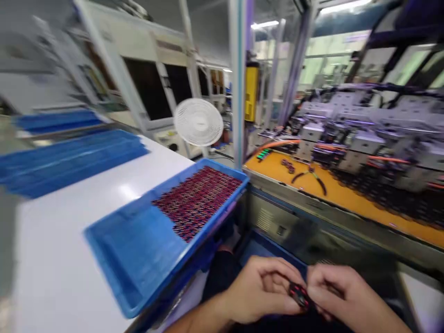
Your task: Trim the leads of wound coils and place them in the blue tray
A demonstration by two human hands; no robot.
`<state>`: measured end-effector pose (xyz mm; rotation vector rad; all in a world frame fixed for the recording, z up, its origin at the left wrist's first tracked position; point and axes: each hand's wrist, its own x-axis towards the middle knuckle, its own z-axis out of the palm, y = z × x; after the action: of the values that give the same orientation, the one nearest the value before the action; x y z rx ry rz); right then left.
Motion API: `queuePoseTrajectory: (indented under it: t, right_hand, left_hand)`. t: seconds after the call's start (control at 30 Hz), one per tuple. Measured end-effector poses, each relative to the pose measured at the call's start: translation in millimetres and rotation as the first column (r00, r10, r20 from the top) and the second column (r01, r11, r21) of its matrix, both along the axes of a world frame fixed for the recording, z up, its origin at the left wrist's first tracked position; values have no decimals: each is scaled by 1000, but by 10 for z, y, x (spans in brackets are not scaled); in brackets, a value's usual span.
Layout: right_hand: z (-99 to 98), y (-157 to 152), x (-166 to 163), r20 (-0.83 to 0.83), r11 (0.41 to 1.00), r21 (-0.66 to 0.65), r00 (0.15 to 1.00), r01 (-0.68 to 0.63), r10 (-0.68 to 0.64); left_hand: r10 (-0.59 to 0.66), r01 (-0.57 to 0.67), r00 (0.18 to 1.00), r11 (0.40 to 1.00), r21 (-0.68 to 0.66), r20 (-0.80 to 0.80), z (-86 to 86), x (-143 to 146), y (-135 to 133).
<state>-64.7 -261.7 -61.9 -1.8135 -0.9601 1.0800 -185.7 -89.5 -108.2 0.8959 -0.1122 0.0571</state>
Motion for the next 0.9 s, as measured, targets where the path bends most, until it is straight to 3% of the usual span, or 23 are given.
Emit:
queuePoseTrajectory:
  t: [0.1, 0.33, 0.5, 0.67, 0.77, 0.9]
  right_hand:
    - [59, -44, 75, -119, 998, 21, 991, 57, -55]
    - [120, -77, 36, -151, 998, -3, 986, 68, -67]
    - [23, -48, 23, -312, 982, 123, 945, 142, -97]
    - [47, -124, 177, -91, 995, 91, 995, 50, -42]
    - [163, -71, 202, 55, 980, 199, 998, -22, 11]
    - [237, 88, 162, 72, 938, 321, 991, -131, 113]
  left_hand:
    - [-33, 32, 999, 999, 18, 34, 24, 42, 34]
    - [-44, 40, 998, 995, 92, 43, -9, 81, 18]
    - [-61, 56, 997, 992, 109, 40, 4, 95, 11]
    - [-129, 130, 991, 990, 53, -19, 20, 71, 32]
    - [-166, 170, 985, 982, 77, -52, 32, 80, 9]
    - [-247, 250, 966, 968, 34, -76, 20, 90, -46]
